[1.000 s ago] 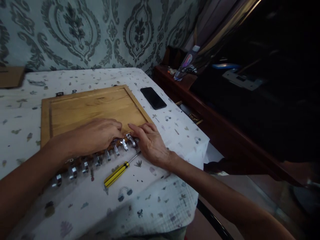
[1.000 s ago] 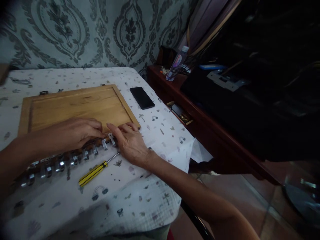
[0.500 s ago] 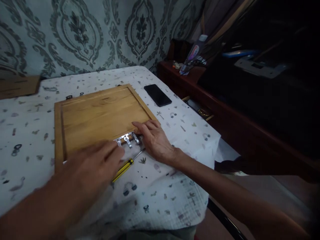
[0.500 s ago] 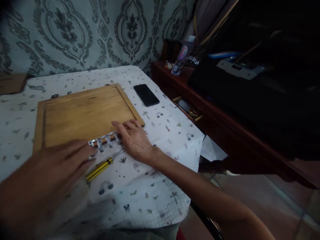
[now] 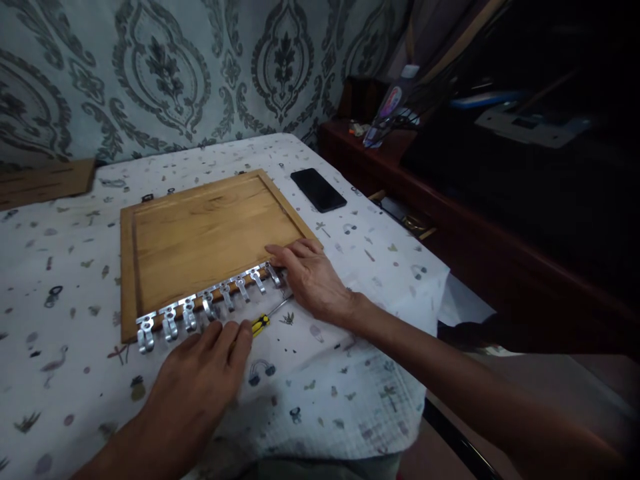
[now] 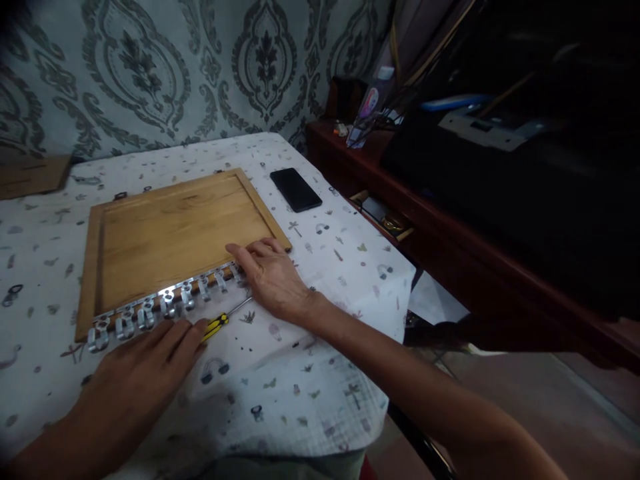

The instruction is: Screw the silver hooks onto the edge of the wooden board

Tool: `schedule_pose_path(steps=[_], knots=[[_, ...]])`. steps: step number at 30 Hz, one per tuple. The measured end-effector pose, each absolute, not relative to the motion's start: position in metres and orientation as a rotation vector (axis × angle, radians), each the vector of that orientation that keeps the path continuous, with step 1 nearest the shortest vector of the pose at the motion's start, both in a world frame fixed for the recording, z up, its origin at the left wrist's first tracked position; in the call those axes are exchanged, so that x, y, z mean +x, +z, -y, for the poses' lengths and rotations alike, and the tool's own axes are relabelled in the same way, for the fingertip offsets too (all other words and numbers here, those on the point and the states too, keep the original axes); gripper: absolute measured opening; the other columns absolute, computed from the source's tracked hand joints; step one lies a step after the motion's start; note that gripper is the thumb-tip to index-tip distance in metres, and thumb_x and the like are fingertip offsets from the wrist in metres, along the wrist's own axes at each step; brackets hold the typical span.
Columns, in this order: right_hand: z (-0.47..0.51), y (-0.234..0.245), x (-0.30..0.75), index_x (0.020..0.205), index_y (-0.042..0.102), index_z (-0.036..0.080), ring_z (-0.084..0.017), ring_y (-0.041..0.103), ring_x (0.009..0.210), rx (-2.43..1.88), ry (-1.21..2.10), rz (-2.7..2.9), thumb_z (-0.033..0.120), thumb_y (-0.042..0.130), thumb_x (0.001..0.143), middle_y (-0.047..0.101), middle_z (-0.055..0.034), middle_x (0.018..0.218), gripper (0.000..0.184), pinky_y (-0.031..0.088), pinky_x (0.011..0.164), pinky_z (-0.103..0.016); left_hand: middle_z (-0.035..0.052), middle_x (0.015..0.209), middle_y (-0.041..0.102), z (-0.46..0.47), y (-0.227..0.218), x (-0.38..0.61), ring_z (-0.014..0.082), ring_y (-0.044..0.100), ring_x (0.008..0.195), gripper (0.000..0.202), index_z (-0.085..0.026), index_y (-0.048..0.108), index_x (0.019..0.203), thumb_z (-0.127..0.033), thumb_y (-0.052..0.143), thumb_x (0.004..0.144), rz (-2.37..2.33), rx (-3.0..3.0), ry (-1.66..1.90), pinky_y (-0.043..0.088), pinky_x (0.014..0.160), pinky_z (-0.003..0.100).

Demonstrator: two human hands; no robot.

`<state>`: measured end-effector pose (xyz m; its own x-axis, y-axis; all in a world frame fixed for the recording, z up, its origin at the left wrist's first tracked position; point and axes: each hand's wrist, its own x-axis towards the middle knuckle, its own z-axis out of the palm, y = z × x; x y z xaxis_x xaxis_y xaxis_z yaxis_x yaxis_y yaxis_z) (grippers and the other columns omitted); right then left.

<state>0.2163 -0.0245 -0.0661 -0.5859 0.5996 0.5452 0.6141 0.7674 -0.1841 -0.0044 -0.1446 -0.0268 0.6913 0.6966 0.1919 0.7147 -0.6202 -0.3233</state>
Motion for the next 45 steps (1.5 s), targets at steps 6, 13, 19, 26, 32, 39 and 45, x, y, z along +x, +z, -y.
schedule_pose_path(steps=[6,13,19,26,32,39,45], knots=[[0.023,-0.065,0.218,0.132,0.056,0.009,-0.026,0.060,0.095,-0.919,-0.034,2.379,0.000,0.038,0.085,0.072,-0.0129,0.100,0.051,0.047,0.093,-0.042,0.0107,0.086,0.070,0.131,-0.003,-0.007,0.0266,0.067,0.076,0.031,-0.007,0.065,0.114,-0.019,0.038,0.105,1.083,-2.493,-0.239,0.054,0.061,0.040],[0.026,-0.057,0.220,0.129,0.054,0.010,-0.027,0.059,0.093,-0.832,0.040,2.384,0.015,0.043,0.091,0.071,-0.0125,0.101,0.039,0.046,0.095,-0.048,0.0080,0.108,0.066,0.060,0.022,0.006,0.0296,0.060,0.101,0.037,-0.019,0.068,0.114,-0.050,0.063,0.094,1.474,-2.833,-0.356,0.051,0.081,0.044],[0.027,-0.054,0.221,0.126,0.058,0.009,-0.027,0.059,0.094,-0.813,0.073,2.364,0.046,0.043,0.104,0.071,-0.0125,0.098,0.045,0.044,0.098,-0.048,0.0088,0.112,0.065,0.043,0.009,0.018,0.0306,0.057,0.109,0.045,-0.018,0.070,0.113,-0.054,0.071,0.086,1.695,-2.952,-0.151,0.049,0.093,0.050],[0.026,-0.057,0.223,0.128,0.056,0.014,-0.027,0.059,0.098,-0.816,0.118,2.366,0.041,0.052,0.099,0.072,-0.0109,0.101,0.040,0.042,0.100,-0.048,0.0084,0.110,0.067,0.046,0.005,0.017,0.0299,0.058,0.107,0.033,-0.019,0.071,0.105,-0.046,0.070,0.087,1.671,-2.920,-0.189,0.050,0.090,0.048],[0.027,-0.055,0.222,0.121,0.061,0.012,-0.026,0.060,0.096,-0.801,0.086,2.358,0.033,0.056,0.095,0.072,-0.0119,0.098,0.034,0.043,0.097,-0.044,0.0077,0.103,0.067,0.042,0.008,0.017,0.0282,0.057,0.102,0.023,-0.018,0.071,0.099,-0.039,0.069,0.089,1.727,-2.963,-0.191,0.049,0.089,0.048],[0.026,-0.055,0.222,0.121,0.062,0.014,-0.026,0.060,0.096,-0.812,0.081,2.375,0.032,0.056,0.093,0.072,-0.0105,0.098,0.034,0.044,0.096,-0.044,0.0068,0.101,0.066,0.039,0.009,0.017,0.0283,0.058,0.101,0.024,-0.019,0.071,0.100,-0.040,0.070,0.088,1.735,-2.973,-0.162,0.049,0.088,0.047],[0.025,-0.056,0.223,0.126,0.060,0.012,-0.027,0.060,0.098,-0.805,0.101,2.372,0.033,0.055,0.095,0.072,-0.0125,0.102,0.038,0.045,0.097,-0.046,0.0070,0.105,0.067,0.059,0.017,0.003,0.0283,0.062,0.100,0.022,-0.020,0.068,0.107,-0.036,0.065,0.092,1.634,-2.817,-0.272,0.053,0.081,0.043]])
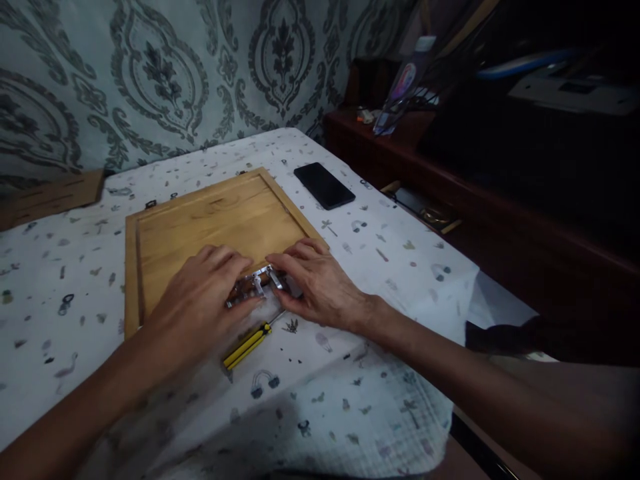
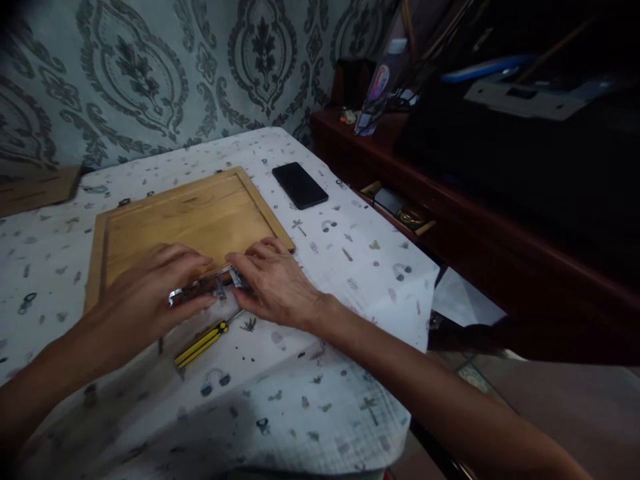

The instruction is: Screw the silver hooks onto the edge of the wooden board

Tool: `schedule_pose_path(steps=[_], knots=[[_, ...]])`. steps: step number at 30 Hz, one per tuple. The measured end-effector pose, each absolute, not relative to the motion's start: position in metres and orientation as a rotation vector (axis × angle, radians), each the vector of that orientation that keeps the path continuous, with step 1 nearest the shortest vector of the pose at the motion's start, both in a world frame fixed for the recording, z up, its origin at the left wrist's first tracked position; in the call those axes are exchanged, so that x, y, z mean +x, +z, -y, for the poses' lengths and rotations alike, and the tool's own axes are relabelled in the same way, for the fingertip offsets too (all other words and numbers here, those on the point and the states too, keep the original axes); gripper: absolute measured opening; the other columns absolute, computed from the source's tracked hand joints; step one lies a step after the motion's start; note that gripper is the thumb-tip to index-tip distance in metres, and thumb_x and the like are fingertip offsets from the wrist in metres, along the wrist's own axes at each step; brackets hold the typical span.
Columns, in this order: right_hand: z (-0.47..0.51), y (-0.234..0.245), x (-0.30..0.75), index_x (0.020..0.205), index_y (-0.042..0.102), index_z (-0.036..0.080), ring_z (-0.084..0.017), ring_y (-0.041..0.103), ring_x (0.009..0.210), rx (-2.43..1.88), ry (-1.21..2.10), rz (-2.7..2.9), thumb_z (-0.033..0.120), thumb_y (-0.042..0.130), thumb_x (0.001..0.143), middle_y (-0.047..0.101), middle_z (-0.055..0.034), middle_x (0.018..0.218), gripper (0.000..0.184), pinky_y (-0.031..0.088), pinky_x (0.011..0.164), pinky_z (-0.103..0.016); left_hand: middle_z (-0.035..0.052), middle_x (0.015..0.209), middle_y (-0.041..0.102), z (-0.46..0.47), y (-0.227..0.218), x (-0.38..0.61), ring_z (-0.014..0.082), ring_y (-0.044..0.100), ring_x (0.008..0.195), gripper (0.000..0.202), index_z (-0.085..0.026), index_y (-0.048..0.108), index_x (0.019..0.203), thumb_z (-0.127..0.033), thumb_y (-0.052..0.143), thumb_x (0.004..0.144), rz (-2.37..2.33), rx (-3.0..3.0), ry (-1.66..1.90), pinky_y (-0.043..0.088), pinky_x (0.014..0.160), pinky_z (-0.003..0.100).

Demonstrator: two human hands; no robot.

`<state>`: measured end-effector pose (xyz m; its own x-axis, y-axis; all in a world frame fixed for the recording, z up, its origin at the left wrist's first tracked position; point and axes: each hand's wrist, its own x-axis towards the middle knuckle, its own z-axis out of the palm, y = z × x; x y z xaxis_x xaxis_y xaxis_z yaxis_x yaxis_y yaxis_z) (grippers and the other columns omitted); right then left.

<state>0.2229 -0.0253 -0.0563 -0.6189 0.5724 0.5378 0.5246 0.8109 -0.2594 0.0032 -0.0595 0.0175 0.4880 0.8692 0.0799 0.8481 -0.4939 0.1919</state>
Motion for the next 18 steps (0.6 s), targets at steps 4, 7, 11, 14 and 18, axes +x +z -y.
schedule_pose_path(steps=[4,7,11,14,18], knots=[[0.025,-0.057,0.223,0.127,0.059,0.011,-0.027,0.060,0.097,-0.790,0.117,2.368,0.032,0.055,0.094,0.072,-0.0127,0.101,0.039,0.045,0.097,-0.047,0.0067,0.095,0.066,0.101,0.012,-0.009,0.0246,0.065,0.085,0.024,-0.019,0.066,0.095,-0.029,0.046,0.103,-1.441,2.868,0.349,0.055,0.072,0.041],[0.025,-0.058,0.223,0.127,0.058,0.013,-0.028,0.060,0.097,-0.793,0.132,2.373,0.034,0.053,0.095,0.072,-0.0119,0.101,0.038,0.044,0.097,-0.048,0.0067,0.100,0.070,0.130,-0.004,-0.017,0.0238,0.069,0.087,0.025,-0.020,0.066,0.104,-0.028,0.042,0.104,-1.371,2.915,0.135,0.059,0.072,0.040],[0.025,-0.059,0.222,0.125,0.059,0.012,-0.027,0.060,0.096,-0.787,0.071,2.371,0.034,0.052,0.096,0.072,-0.0118,0.100,0.037,0.044,0.098,-0.047,0.0097,0.108,0.073,0.147,-0.025,-0.024,0.0265,0.072,0.096,0.028,-0.017,0.061,0.124,-0.030,0.046,0.104,-1.428,2.982,0.040,0.063,0.078,0.041],[0.025,-0.058,0.222,0.124,0.059,0.011,-0.027,0.060,0.095,-0.781,0.054,2.375,0.032,0.054,0.095,0.072,-0.0121,0.099,0.036,0.044,0.098,-0.047,0.0101,0.107,0.073,0.148,-0.031,-0.024,0.0245,0.073,0.093,0.027,-0.016,0.060,0.124,-0.025,0.043,0.104,-1.447,2.975,0.056,0.064,0.076,0.038],[0.025,-0.056,0.223,0.123,0.059,0.014,-0.028,0.060,0.096,-0.807,0.085,2.389,0.031,0.055,0.094,0.072,-0.0112,0.097,0.034,0.043,0.099,-0.048,0.0060,0.107,0.073,0.146,-0.030,-0.025,0.0187,0.075,0.089,0.027,-0.021,0.058,0.125,-0.021,0.042,0.104,-1.468,2.811,0.150,0.064,0.075,0.032]])
